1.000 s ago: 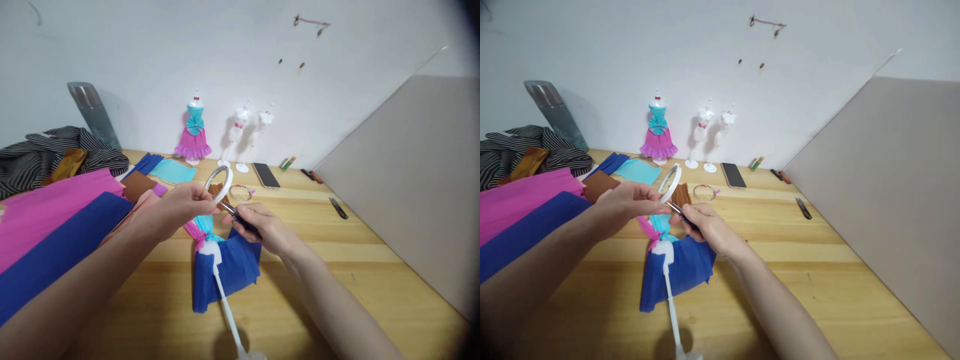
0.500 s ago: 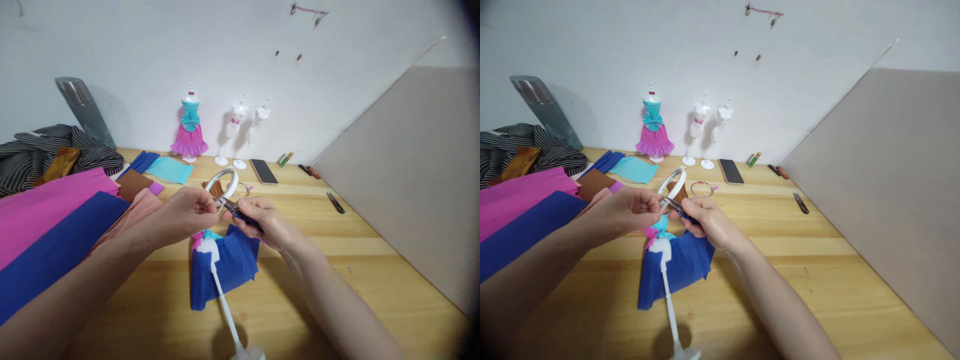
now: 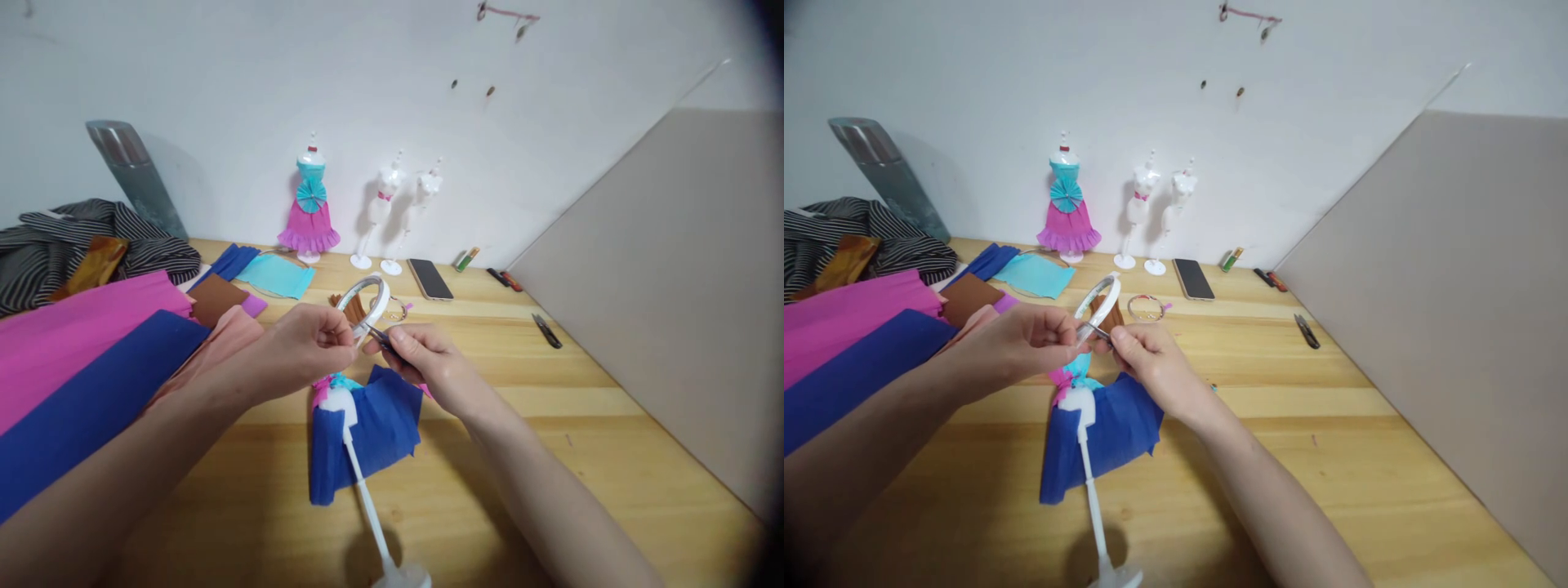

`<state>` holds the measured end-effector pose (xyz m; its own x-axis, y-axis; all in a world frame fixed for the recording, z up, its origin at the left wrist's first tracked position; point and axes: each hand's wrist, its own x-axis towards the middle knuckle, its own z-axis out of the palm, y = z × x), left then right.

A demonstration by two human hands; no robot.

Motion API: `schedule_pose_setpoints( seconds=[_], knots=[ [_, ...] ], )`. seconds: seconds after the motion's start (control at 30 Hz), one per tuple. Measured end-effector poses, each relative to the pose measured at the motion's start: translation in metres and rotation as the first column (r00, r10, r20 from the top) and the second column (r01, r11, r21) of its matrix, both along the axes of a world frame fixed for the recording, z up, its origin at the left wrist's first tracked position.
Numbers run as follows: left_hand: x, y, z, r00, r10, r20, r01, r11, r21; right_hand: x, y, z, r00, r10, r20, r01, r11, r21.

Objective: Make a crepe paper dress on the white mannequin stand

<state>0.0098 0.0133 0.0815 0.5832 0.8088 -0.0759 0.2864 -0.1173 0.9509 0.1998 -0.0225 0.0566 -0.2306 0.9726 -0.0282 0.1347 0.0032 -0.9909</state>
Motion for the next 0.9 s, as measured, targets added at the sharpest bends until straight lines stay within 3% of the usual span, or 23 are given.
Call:
schedule_pose_setpoints(
  seconds=[0.33,0.63,0.8,0.9],
  knots=[
    [-0.001,0.002,-0.002,0.999,-0.034,-0.023,0.035,0.999,0.042,-0.001,0.001,0.001,0.995,0.0,-0.103,-0.012,0.993,-0.116],
    [-0.002,0.0,-0.005,0.997,-0.027,-0.076,0.031,0.998,0.063,-0.002,0.003,-0.006,0.95,0.03,-0.309,-0.123,0.95,-0.287],
    [-0.002,0.005,-0.008,0.998,-0.041,-0.053,0.045,0.996,0.071,-0.003,0.005,-0.014,0.95,0.042,-0.31,-0.123,0.961,-0.248],
    [-0.002,0.007,-0.007,0.999,-0.029,-0.027,0.03,0.999,0.038,-0.007,0.003,-0.014,0.998,-0.026,-0.055,0.024,0.999,-0.045]
  ],
)
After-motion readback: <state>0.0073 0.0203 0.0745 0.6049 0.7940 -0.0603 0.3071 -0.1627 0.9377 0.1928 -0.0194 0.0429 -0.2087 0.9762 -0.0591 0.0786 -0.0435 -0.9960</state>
